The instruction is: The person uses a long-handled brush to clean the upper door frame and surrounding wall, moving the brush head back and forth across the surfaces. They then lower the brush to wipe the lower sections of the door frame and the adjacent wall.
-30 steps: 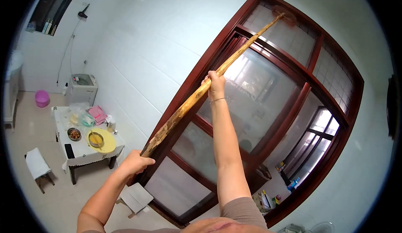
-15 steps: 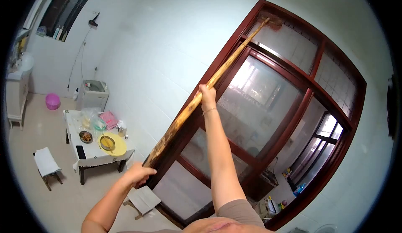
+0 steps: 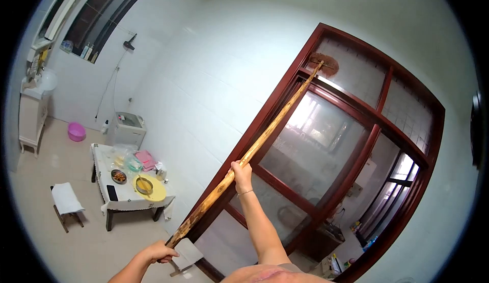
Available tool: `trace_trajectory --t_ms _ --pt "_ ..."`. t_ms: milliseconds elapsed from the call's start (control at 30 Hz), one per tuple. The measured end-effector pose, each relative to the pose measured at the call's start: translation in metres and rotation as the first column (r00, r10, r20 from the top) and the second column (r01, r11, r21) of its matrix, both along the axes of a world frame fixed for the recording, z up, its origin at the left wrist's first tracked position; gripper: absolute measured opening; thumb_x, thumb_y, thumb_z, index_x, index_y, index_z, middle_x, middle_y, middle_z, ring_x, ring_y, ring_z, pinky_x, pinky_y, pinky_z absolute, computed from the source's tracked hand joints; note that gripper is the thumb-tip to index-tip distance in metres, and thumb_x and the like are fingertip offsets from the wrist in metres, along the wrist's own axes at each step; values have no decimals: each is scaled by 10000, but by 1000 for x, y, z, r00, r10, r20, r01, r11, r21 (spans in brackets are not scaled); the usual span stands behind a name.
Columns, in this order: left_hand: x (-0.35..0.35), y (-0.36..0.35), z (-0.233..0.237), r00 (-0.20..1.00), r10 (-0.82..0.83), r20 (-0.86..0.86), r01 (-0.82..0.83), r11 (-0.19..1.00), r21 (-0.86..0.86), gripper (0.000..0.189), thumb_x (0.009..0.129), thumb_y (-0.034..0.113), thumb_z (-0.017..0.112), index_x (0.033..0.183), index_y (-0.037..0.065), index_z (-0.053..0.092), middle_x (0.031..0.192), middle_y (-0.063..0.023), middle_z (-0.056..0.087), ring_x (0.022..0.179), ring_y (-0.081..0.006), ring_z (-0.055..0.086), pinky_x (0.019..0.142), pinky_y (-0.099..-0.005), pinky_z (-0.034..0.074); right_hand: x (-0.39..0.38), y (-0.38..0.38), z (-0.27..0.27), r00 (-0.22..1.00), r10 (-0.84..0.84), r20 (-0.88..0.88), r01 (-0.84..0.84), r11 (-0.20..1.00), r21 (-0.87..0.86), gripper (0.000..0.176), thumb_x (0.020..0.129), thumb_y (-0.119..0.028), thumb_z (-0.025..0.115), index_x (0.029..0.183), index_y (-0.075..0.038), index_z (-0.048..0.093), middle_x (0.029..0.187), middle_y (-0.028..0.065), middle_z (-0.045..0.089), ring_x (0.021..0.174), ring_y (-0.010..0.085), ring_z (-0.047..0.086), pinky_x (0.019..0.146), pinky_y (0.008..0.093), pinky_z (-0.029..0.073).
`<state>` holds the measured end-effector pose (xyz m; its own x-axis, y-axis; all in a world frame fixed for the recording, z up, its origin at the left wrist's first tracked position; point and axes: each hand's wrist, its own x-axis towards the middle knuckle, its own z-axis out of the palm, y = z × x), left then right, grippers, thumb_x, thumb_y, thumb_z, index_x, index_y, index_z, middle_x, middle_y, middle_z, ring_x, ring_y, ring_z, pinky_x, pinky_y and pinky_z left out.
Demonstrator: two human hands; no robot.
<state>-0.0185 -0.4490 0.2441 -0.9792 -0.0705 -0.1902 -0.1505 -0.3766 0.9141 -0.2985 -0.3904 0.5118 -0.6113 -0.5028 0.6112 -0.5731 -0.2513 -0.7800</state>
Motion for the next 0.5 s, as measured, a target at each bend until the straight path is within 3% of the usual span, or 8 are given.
trace_trajectory --t_ms 200,267,367,500 --pt "53 -4 -16 994 89 68 -79 987 -139 281 696 105 711 572 82 460 486 -5 427 401 -100 376 384 -258 276 39 8 -51 996 62 60 -60 998 -37 173 795 -70 555 907 -17 433 684 82 523 560 175 556 503 338 511" --pt "63 -2 -20 985 146 87 -117 954 -275 283 691 113 717 572 80 462 490 -8 436 403 -104 387 388 -265 297 42 12 -71 994 55 96 -49 997 -65 208 798 -57 552 939 -18 404 691 89 522 558 182 559 506 346 518" --pt "64 0 -43 985 152 82 -113 928 -354 273 680 139 732 580 60 491 510 -16 468 428 -108 428 407 -267 343 61 29 -87 987 63 145 -52 995 -81 223 797 -40 550 953 -11 393 685 89 513 551 185 559 510 343 520" --pt "57 8 -32 967 188 171 -98 896 -434 271 666 162 745 588 44 513 531 -18 499 459 -108 460 435 -260 379 65 50 -100 972 45 232 -15 991 -131 233 798 -12 527 977 -18 379 700 89 516 565 182 558 515 344 523"
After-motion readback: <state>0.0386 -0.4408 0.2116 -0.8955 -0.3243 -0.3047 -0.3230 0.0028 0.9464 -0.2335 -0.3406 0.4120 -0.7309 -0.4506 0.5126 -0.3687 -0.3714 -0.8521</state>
